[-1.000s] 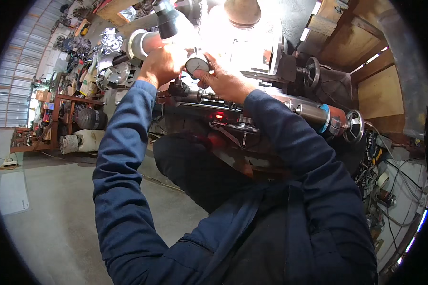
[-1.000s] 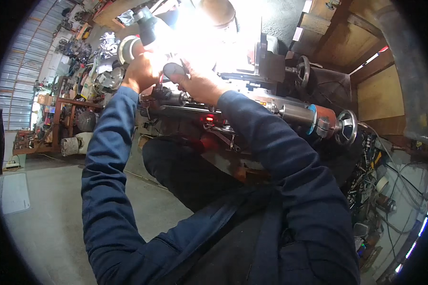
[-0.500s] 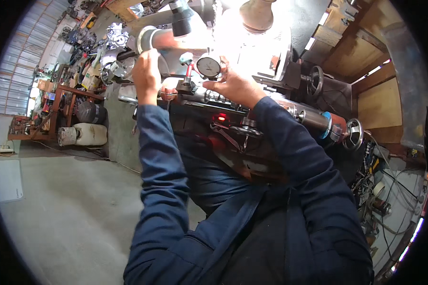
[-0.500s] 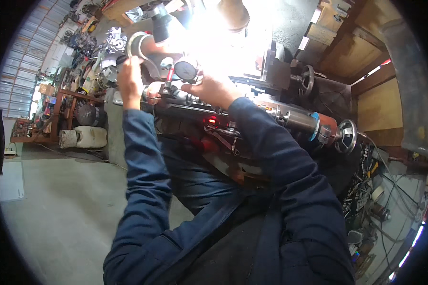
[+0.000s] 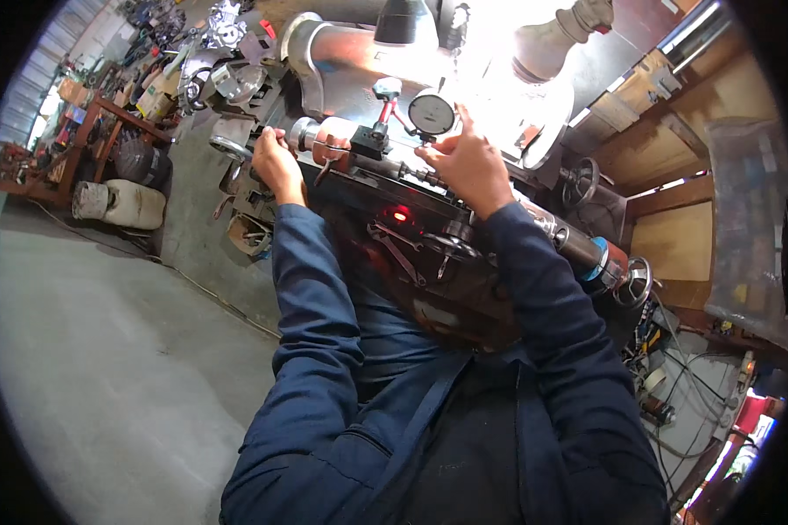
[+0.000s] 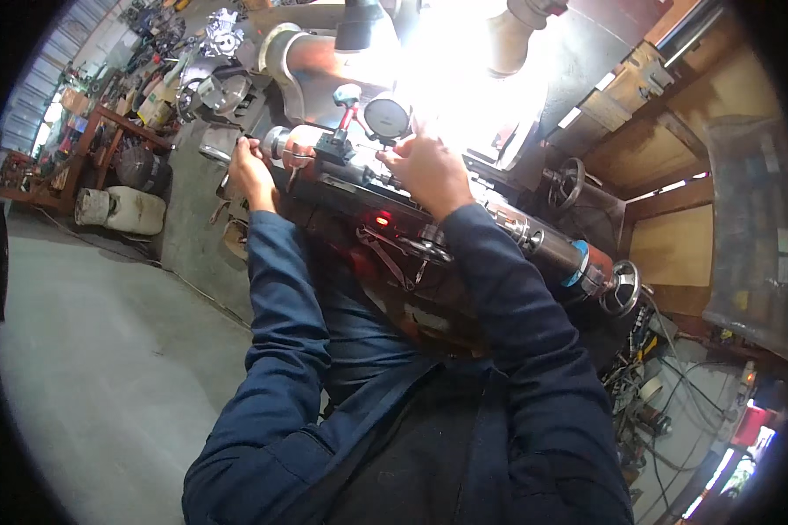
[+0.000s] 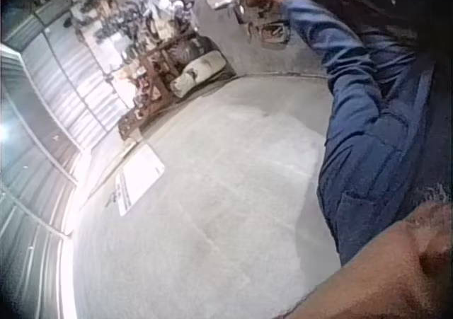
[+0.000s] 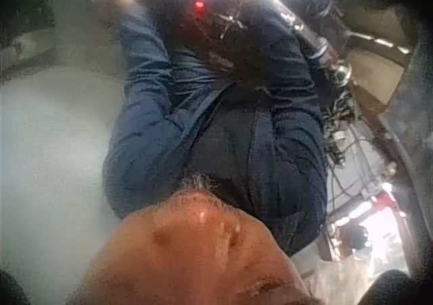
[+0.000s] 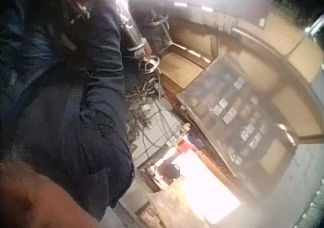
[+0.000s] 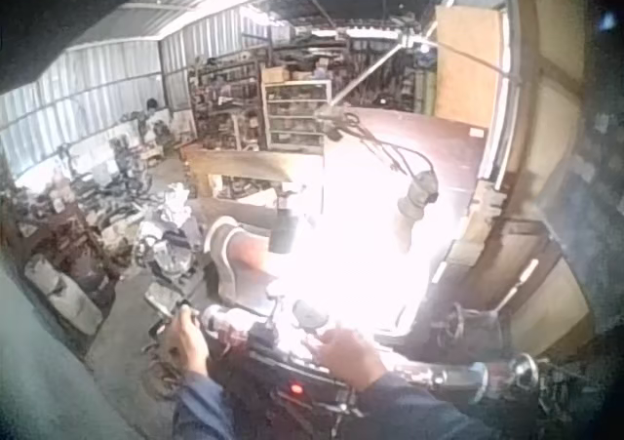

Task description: The person places a camshaft into a grinding machine, uses a dial indicator to check the alignment, and then grinds the camshaft lobes using the grinding wheel.

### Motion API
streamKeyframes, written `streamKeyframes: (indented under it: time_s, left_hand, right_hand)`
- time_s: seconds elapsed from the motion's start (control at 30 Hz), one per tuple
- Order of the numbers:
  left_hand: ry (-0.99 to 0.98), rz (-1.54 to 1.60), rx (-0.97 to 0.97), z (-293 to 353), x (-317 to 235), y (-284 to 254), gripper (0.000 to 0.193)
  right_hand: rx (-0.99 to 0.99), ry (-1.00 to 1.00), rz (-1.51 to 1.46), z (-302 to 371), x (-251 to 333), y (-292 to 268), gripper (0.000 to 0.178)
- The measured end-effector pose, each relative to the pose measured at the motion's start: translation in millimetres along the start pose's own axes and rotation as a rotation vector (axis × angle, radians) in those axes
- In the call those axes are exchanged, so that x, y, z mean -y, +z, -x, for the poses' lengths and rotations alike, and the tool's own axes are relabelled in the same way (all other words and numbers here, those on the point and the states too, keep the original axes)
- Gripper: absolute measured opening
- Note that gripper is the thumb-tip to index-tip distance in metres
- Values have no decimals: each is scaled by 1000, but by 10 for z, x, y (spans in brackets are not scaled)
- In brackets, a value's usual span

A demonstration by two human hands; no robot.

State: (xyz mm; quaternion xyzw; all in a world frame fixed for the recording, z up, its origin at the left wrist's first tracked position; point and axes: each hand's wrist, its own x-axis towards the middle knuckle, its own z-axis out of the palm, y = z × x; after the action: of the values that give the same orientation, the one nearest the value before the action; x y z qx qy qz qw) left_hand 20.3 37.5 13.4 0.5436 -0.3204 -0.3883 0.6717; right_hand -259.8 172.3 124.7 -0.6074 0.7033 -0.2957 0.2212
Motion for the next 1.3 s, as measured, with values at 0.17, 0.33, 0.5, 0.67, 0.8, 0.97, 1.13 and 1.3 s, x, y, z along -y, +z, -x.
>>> streamKeyframes:
  time_s: [0.17, 0.33, 0.5, 0.67, 0.8, 0.97, 1.13, 1.3]
  left_hand:
    - [54, -44, -67, 121, -185, 83, 32]
    - [307, -91, 116, 274, -352, 164, 30]
    - [153, -59, 290, 130, -206, 69, 31]
    - [19, 54, 167, 290, -168, 281, 32]
    - [-29, 94, 145, 210, -46, 256, 31]
    - [-59, 73, 192, 127, 83, 216, 38]
    - [-92, 117, 166, 208, 43, 244, 37]
    - [187, -169, -78, 448, -67, 226, 35]
  right_hand:
    - [-267, -222, 172, 730, -101, -904, 44]
    - [-557, 199, 36, 1655, -1366, -2118, 33]
    - [-389, 260, 248, 2481, -2454, -2233, 28]
    - [-512, 241, 191, 2450, -2968, -2140, 25]
    - [-504, 373, -733, 2385, -3260, -2081, 22]
    - [79, 388, 169, 2848, -3136, -2393, 19]
    - [-66, 394, -112, 2622, -2738, -2629, 18]
    - [-406, 554, -635, 2284, -3076, -2318, 14]
